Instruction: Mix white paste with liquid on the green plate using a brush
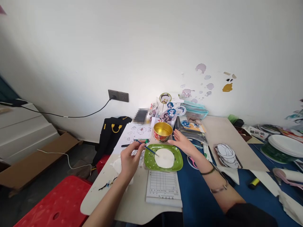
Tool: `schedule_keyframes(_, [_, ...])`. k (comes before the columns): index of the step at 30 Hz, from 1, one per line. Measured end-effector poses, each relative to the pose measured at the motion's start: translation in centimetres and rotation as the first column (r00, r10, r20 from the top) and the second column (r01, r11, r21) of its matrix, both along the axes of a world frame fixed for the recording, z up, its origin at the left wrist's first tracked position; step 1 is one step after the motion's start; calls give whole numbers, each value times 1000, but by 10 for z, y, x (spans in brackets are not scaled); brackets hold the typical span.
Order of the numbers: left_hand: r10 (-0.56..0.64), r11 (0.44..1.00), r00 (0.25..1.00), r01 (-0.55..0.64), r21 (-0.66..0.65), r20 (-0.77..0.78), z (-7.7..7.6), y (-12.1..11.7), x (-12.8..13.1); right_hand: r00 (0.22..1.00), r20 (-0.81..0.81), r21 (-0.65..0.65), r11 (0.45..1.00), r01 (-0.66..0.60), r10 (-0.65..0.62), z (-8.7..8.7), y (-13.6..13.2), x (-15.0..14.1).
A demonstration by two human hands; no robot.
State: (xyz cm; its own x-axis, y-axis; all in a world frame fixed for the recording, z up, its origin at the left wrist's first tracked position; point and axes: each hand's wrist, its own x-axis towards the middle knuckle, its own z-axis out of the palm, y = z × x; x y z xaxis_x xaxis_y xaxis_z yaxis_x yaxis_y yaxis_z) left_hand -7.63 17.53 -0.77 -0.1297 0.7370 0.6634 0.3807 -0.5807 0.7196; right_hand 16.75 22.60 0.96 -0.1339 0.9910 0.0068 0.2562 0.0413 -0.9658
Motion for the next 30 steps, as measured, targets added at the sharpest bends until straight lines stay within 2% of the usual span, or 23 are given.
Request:
schedule_keyframes(2, [-9, 1000, 999, 10, 26, -31, 5, -1, 3, 972, 229, 140, 990, 23, -55, 14, -26, -6])
schedule_keyframes(4, [-20, 999, 998, 23, 39, -66, 11, -2, 7, 906, 424, 250, 964, -95, -20, 28, -47, -22])
schedule_keyframes(7, [-50, 998, 989, 53, 22, -140, 20, -4, 15, 817, 575, 283, 925, -253, 48, 43, -63, -53])
schedule_keyframes(10, [-108, 994, 962, 100, -46, -249, 27, -2, 17, 757, 654, 317, 905, -284, 9, 45, -62, -69])
schedule_keyframes(12, [-142, 987, 937, 109, -120, -320, 30, 5, 14, 753, 657, 330, 906, -267, -18, 43, -58, -66])
schedule_keyframes(14, [-146, 975, 911, 68, -210, -386, 29, 15, 10, 769, 638, 329, 913, -242, -26, 40, -53, -55])
schedule_keyframes(18, [-138, 926, 836, -81, -369, -530, 17, 31, 6, 827, 560, 253, 942, -222, 44, 42, -40, -32])
schedule_keyframes(21, [-170, 890, 783, -139, -435, -599, 6, 33, 6, 828, 555, 233, 941, -246, 79, 47, -30, -26])
schedule_keyframes(24, [-230, 862, 750, -139, -487, -621, -2, 29, 5, 812, 574, 221, 934, -279, 107, 52, -22, -22])
schedule_keyframes(27, [-268, 848, 732, -129, -514, -626, -8, 27, 4, 842, 504, 136, 945, -299, 193, 51, -18, -13])
schedule_keyframes(30, [-292, 847, 758, -78, -527, -582, -11, 28, 4, 877, 438, 107, 957, -268, 197, 48, -16, -7])
